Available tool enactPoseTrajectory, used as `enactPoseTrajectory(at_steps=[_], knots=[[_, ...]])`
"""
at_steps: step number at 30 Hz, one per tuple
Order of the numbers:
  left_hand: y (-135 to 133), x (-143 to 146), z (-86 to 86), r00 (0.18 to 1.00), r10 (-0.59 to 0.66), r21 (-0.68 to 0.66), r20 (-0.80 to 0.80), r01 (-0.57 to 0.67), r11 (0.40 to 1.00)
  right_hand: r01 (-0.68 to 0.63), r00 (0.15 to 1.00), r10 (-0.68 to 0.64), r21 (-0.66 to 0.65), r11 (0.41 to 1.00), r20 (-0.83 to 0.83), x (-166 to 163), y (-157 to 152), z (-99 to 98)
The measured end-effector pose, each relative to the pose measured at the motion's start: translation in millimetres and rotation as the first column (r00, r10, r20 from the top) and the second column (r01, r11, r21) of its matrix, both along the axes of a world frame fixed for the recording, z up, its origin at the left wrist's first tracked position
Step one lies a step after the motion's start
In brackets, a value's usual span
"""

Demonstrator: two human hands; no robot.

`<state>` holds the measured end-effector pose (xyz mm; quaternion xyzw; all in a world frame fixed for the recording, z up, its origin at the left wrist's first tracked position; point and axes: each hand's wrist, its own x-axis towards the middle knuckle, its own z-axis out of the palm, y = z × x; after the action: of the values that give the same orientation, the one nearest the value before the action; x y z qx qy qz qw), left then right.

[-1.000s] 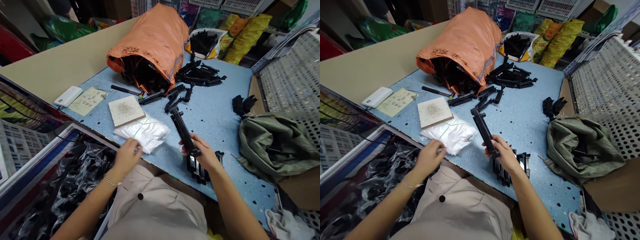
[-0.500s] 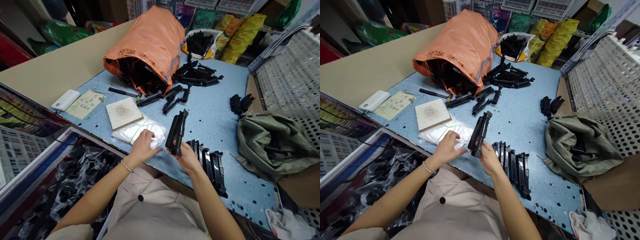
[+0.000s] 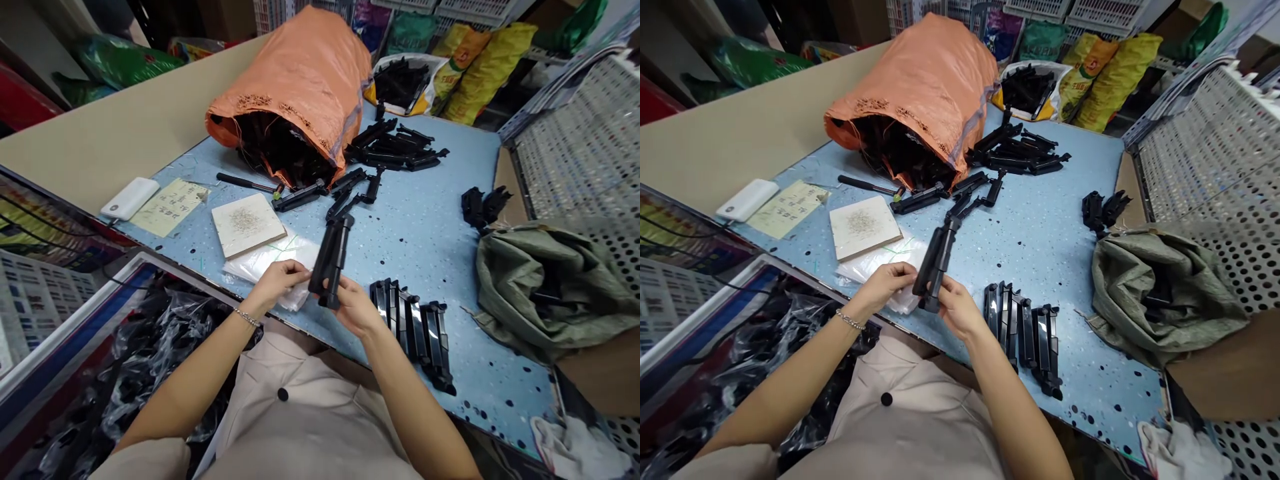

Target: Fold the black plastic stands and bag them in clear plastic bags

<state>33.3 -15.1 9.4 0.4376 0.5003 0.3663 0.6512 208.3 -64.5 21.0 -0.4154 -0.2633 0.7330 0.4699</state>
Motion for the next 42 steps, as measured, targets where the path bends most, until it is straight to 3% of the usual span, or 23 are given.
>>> enactPoseTrajectory(at_steps=[2,4,7,9,11,13,15,18,22,26,31,36,42], knots=[[1.9,-6.0,1.7,0.996,0.044,-0.039,0.074,-0.042,0.998,0.019,1.0,-0.019,-0.004,1.0,-0.017,-5.7,9.2,-5.1],[4.1,-16.2,1.9,0.98,0.16,-0.019,0.12,-0.159,0.987,0.06,0.998,-0.06,-0.014,0.998,-0.006,-4.8,14.8,-11.5],[2.4,-31.5,2.3,0.964,0.266,0.241,0.02,-0.262,0.934,0.104,0.994,-0.103,-0.013,0.995,0.034,3.2,16.1,-19.2],[-2.2,-37.3,4.1,0.949,0.249,0.493,-0.193,-0.125,0.861,0.112,0.992,-0.111,-0.003,0.994,0.058,8.3,13.7,-19.4],[-6.7,-39.0,6.6,0.877,0.194,0.602,-0.439,0.127,0.788,0.133,0.988,-0.133,0.01,0.991,0.072,12.2,8.4,-13.6],[-8.6,-37.7,7.9,0.795,0.129,0.571,-0.593,0.302,0.763,0.136,0.989,-0.136,0.002,0.991,0.062,15.3,-1.1,-3.2],[-7.4,-34.7,7.1,0.766,0.068,0.519,-0.639,0.365,0.773,0.059,0.998,-0.059,-0.05,0.997,-0.002,16.9,-14.9,7.1],[-3.8,-29.9,3.8,0.801,0.049,0.51,-0.597,0.332,0.794,-0.159,0.968,0.119,-0.172,0.972,-0.222,14.2,-37.4,9.5],[-5.5,-27.5,1.4,0.841,0.168,0.588,-0.515,0.204,0.783,-0.305,0.856,0.141,-0.266,0.914,-0.498,6.3,-52.9,-14.9],[-9.8,-24.6,0.9,0.816,0.211,0.594,-0.538,0.189,0.782,-0.327,0.812,0.122,-0.271,0.906,-0.571,6.9,-54.8,-32.9],[-2.9,-14.5,1.7,0.756,0.33,0.581,-0.565,0.081,0.81,-0.321,0.795,0.138,-0.216,0.922,-0.591,16.7,-58.5,-25.3],[2.9,-11.6,6.6,0.817,0.213,0.619,-0.535,0.207,0.758,-0.266,0.818,0.153,-0.129,0.955,-0.554,24.9,-59.6,-18.7],[-4.7,-4.9,18.8,0.818,0.239,0.593,-0.524,0.149,0.791,-0.261,0.817,0.143,-0.138,0.955,-0.558,30.0,-63.5,-23.7]])
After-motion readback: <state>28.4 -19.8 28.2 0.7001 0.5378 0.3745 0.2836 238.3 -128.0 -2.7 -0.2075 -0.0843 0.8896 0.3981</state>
